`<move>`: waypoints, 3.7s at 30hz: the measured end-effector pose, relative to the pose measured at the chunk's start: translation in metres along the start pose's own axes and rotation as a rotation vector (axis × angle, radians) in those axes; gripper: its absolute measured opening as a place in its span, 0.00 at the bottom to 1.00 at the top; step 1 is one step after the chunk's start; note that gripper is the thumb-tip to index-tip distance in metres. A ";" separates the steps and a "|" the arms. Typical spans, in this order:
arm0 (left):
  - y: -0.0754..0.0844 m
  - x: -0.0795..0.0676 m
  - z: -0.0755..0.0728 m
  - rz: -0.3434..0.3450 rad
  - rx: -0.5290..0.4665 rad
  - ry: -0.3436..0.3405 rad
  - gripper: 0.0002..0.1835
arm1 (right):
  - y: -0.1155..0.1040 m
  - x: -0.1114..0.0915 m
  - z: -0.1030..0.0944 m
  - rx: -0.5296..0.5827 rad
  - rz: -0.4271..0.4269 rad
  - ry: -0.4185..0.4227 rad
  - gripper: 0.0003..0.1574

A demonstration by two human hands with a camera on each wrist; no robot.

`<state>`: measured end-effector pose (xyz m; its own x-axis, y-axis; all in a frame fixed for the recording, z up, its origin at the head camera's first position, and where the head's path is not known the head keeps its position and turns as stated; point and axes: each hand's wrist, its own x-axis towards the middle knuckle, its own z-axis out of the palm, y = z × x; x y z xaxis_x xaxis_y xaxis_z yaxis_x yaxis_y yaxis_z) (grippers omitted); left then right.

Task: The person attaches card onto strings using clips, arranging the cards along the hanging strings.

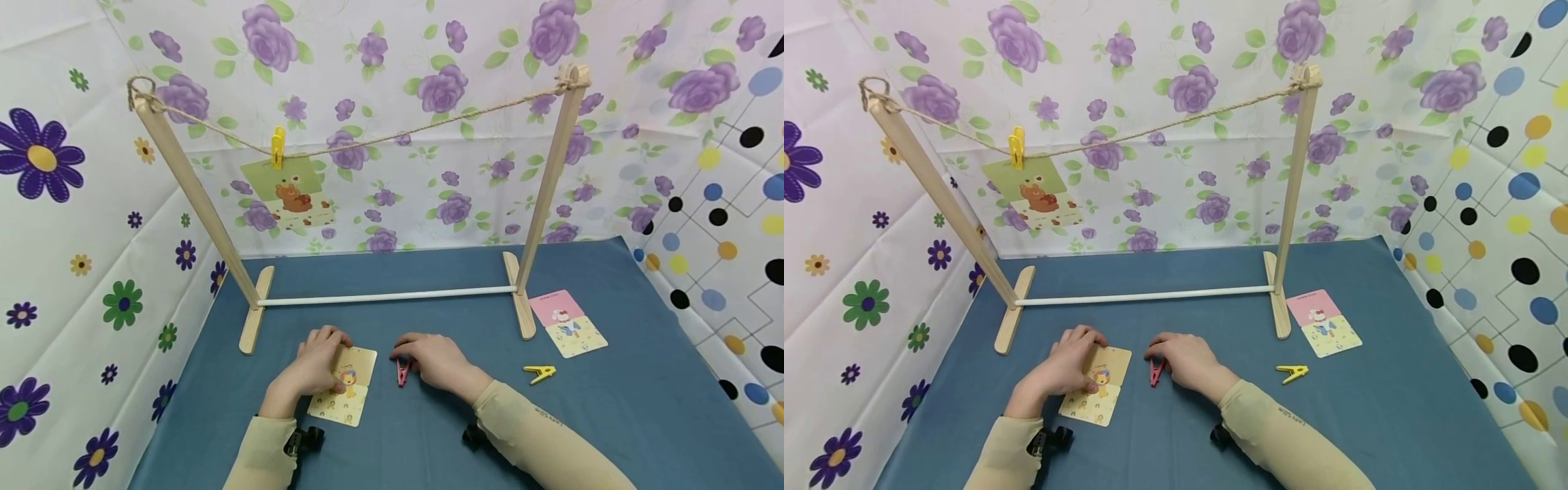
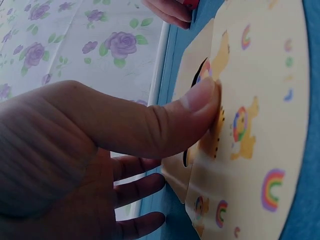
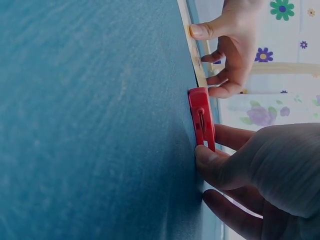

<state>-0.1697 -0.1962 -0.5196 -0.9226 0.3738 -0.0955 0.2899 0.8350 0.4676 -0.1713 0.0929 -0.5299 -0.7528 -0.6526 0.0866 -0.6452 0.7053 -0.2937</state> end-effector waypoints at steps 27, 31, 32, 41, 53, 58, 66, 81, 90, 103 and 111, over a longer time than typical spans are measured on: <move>0.011 -0.008 -0.004 -0.041 -0.008 0.014 0.49 | 0.011 -0.003 -0.005 0.043 -0.172 -0.006 0.21; 0.012 -0.010 -0.004 -0.053 -0.119 0.006 0.51 | 0.010 -0.007 -0.009 0.127 -0.140 -0.014 0.20; 0.012 -0.010 -0.003 -0.063 -0.146 0.006 0.52 | 0.010 -0.008 -0.010 0.147 -0.136 -0.014 0.20; 0.004 -0.013 0.001 -0.129 -0.218 0.048 0.61 | 0.016 -0.014 -0.011 0.253 -0.084 0.003 0.18; -0.004 -0.015 0.001 -0.088 -0.288 0.103 0.70 | 0.020 -0.019 -0.007 0.285 -0.070 0.035 0.18; -0.005 -0.014 0.000 -0.074 -0.315 0.125 0.70 | 0.023 -0.021 -0.006 0.301 -0.057 0.049 0.19; -0.005 -0.013 0.001 -0.095 -0.383 0.166 0.67 | 0.027 -0.024 -0.008 0.315 -0.047 0.070 0.19; -0.007 -0.016 -0.001 -0.148 -0.396 0.202 0.44 | 0.033 -0.030 -0.011 0.349 0.009 0.099 0.20; -0.009 -0.020 -0.009 -0.193 -0.539 0.134 0.41 | 0.037 -0.032 -0.010 0.354 0.023 0.110 0.21; -0.012 -0.024 -0.016 -0.217 -0.630 0.039 0.44 | 0.040 -0.036 -0.015 0.378 0.047 0.117 0.21; -0.012 -0.025 -0.014 -0.245 -0.581 0.041 0.36 | 0.039 -0.038 -0.016 0.395 0.055 0.107 0.21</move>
<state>-0.1537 -0.2215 -0.5104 -0.9570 0.1744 -0.2317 -0.1056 0.5344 0.8386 -0.1700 0.1494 -0.5298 -0.8077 -0.5696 0.1525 -0.5193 0.5646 -0.6415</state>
